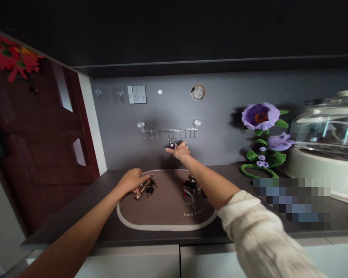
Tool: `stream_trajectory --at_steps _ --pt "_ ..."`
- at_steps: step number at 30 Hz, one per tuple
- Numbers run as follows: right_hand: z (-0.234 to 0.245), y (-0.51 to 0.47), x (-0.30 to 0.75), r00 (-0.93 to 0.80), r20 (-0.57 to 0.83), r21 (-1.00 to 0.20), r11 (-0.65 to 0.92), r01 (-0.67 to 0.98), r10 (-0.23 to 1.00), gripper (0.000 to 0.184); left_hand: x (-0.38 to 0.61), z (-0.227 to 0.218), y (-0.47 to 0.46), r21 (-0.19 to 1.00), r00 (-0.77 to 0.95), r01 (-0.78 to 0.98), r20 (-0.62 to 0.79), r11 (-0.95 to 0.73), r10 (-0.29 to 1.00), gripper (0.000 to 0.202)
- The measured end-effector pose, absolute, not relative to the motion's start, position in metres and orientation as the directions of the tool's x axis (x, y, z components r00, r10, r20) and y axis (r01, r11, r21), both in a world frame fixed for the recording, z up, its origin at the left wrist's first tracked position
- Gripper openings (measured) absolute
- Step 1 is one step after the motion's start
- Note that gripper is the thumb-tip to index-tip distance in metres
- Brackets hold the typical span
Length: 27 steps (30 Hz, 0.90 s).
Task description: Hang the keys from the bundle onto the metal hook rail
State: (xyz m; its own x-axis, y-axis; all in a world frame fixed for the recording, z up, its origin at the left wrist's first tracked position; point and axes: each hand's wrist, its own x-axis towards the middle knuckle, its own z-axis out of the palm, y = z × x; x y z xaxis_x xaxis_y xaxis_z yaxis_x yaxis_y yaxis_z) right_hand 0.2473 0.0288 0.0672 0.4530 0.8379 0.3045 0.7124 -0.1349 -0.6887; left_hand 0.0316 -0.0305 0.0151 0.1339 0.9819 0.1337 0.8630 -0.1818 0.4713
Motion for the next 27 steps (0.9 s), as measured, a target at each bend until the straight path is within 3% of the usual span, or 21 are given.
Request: stream_trajectory --at_steps 2,4,10,15,17,19,22,25,27 --pt "0.067 0.041 0.233 0.553 0.310 -0.724 -0.185 0.664 0.773 0.074 0.029 0.014 -0.032 0.304 0.109 0.934 0.257 -0.187 0.960 0.041" --pt "0.066 0.046 0.225 0.589 0.324 -0.731 -0.199 0.653 0.741 0.056 0.028 0.012 -0.032 0.228 0.088 0.958 0.338 -0.172 0.937 0.042" --pt "0.072 0.034 0.226 0.433 0.440 -0.783 0.099 0.615 0.787 0.019 0.025 0.005 -0.025 0.310 0.080 0.922 0.432 -0.231 0.898 0.038" --pt "0.118 0.025 0.224 0.433 0.406 -0.912 0.325 0.250 0.805 0.012 0.025 0.004 -0.024 0.369 0.077 0.897 0.410 -0.242 0.909 0.031" --pt "0.131 0.019 0.221 0.418 0.379 -0.925 0.331 0.185 0.826 0.013 0.023 0.003 -0.022 0.400 0.070 0.883 0.407 -0.246 0.911 0.029" --pt "0.128 0.009 0.219 0.353 0.314 -0.943 0.248 0.220 0.881 0.015 0.020 0.002 -0.020 0.433 0.055 0.867 0.409 -0.246 0.911 0.027" --pt "0.097 -0.013 0.217 0.223 0.167 -0.911 0.064 0.407 0.960 0.015 0.016 0.000 -0.015 0.453 0.040 0.857 0.413 -0.243 0.910 0.027" --pt "0.055 -0.035 0.215 0.086 0.079 -0.740 0.001 0.673 0.993 0.021 0.014 0.000 -0.011 0.479 0.026 0.845 0.408 -0.238 0.913 0.024" --pt "0.039 -0.046 0.215 -0.013 0.083 -0.573 0.059 0.817 0.996 0.025 0.013 0.001 -0.011 0.531 0.041 0.803 0.405 -0.271 0.913 0.021"
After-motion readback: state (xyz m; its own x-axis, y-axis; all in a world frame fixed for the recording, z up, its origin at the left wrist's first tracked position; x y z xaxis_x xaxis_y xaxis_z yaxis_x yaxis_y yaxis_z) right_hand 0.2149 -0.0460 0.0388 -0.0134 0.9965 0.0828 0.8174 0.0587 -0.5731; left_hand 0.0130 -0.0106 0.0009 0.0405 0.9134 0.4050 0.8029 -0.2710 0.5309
